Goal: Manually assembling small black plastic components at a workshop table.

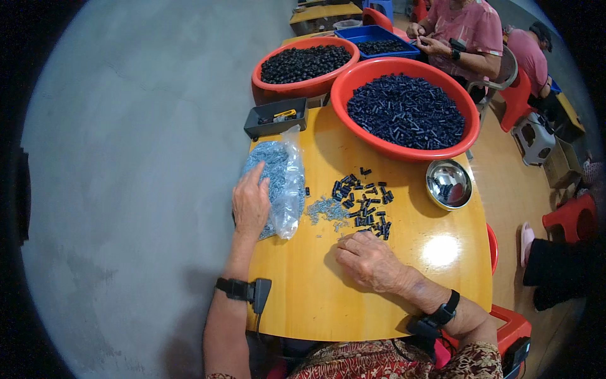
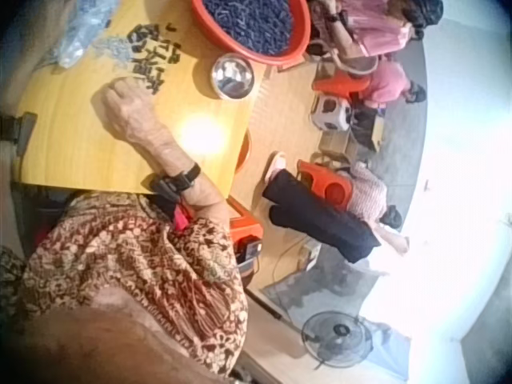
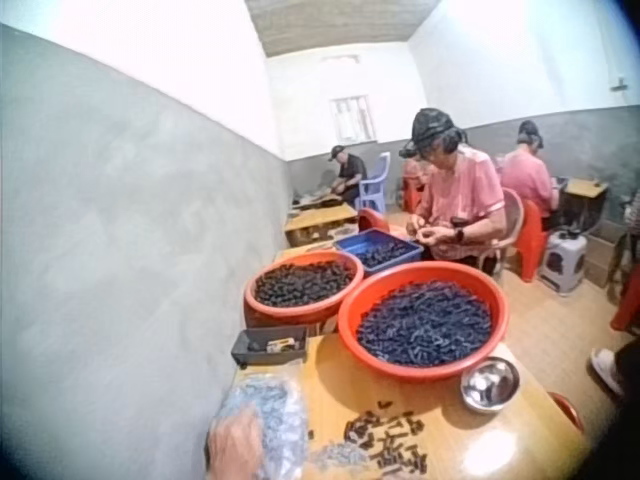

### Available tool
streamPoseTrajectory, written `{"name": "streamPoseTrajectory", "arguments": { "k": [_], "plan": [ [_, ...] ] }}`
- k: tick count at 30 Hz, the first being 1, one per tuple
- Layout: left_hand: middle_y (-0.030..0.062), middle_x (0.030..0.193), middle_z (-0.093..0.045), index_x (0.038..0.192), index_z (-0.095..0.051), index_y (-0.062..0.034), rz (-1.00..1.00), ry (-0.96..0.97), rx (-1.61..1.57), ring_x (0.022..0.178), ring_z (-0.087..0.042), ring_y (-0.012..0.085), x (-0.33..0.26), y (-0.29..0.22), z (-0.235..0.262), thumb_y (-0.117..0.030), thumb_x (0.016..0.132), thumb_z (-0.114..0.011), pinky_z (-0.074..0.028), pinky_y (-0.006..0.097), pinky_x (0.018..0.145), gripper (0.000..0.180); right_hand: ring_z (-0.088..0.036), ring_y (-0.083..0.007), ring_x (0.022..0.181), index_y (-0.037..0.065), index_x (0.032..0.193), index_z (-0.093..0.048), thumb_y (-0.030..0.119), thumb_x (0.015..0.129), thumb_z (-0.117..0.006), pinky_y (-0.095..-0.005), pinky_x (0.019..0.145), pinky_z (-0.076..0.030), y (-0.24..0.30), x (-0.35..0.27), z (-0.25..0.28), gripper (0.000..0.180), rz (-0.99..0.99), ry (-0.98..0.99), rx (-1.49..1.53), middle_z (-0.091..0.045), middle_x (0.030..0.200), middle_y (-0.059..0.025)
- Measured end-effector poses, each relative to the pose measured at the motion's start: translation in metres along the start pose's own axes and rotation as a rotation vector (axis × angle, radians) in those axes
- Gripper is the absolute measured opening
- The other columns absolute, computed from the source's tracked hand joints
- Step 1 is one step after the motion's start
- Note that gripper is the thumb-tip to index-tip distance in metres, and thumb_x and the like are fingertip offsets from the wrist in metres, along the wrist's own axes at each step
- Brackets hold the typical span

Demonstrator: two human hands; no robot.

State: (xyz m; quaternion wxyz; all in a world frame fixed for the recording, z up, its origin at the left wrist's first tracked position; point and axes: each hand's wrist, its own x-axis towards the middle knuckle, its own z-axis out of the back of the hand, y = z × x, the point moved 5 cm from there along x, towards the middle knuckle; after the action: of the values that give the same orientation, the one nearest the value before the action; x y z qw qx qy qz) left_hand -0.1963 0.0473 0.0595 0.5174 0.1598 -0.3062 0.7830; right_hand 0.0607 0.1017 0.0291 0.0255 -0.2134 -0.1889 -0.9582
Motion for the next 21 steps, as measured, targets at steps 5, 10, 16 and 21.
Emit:
{"name": "streamPoseTrajectory", "arguments": {
  "k": [5, 10, 16, 21],
  "plan": [
    [0.0151, 0.105, -0.066, 0.114, -0.063, -0.0033, 0.126, 0.093, 0.074, 0.101, -0.060, 0.0325, 0.023, 0.036, -0.021, -0.010, 0.085, -0.063, -0.045, 0.046, 0.087, 0.030, -0.059, -0.0279, 0.093, 0.002, 0.098, -0.062, 0.011, 0.074, -0.070, -0.0376, 0.083, -0.048, -0.001, 0.001, 0.001, 0.027, -0.017, -0.092, 0.043, -0.061, 0.097, -0.0112],
    [0.0145, 0.095, -0.064, 0.098, -0.067, -0.0052, 0.072, 0.105, 0.137, 0.093, -0.060, 0.0336, 0.039, 0.036, -0.024, -0.007, 0.084, -0.060, -0.046, 0.046, 0.082, 0.016, -0.059, -0.0282, 0.088, 0.004, 0.094, -0.063, 0.011, 0.076, -0.070, -0.0374, 0.079, -0.049, -0.002, 0.000, 0.003, 0.021, -0.041, -0.095, 0.104, -0.061, 0.091, -0.0106],
    [0.0151, 0.090, -0.060, 0.093, -0.065, -0.0040, 0.140, -0.057, 0.124, 0.088, -0.059, 0.0347, 0.066, 0.040, -0.008, -0.007, 0.085, -0.059, -0.047, 0.045, 0.077, 0.010, -0.060, -0.0293, 0.086, 0.003, 0.094, -0.063, 0.010, 0.076, -0.070, -0.0376, 0.079, -0.050, -0.006, 0.000, 0.002, 0.020, -0.065, -0.101, 0.161, -0.061, 0.090, -0.0114],
    [0.0155, 0.090, -0.060, 0.094, -0.064, -0.0043, 0.011, 0.013, 0.115, 0.087, -0.060, 0.0343, 0.070, 0.027, -0.020, -0.008, 0.086, -0.059, -0.046, 0.046, 0.078, 0.010, -0.060, -0.0296, 0.085, 0.003, 0.094, -0.063, 0.010, 0.076, -0.069, -0.0378, 0.079, -0.050, -0.005, -0.002, 0.005, 0.020, -0.058, -0.133, 0.183, -0.061, 0.089, -0.0118]
  ]
}}
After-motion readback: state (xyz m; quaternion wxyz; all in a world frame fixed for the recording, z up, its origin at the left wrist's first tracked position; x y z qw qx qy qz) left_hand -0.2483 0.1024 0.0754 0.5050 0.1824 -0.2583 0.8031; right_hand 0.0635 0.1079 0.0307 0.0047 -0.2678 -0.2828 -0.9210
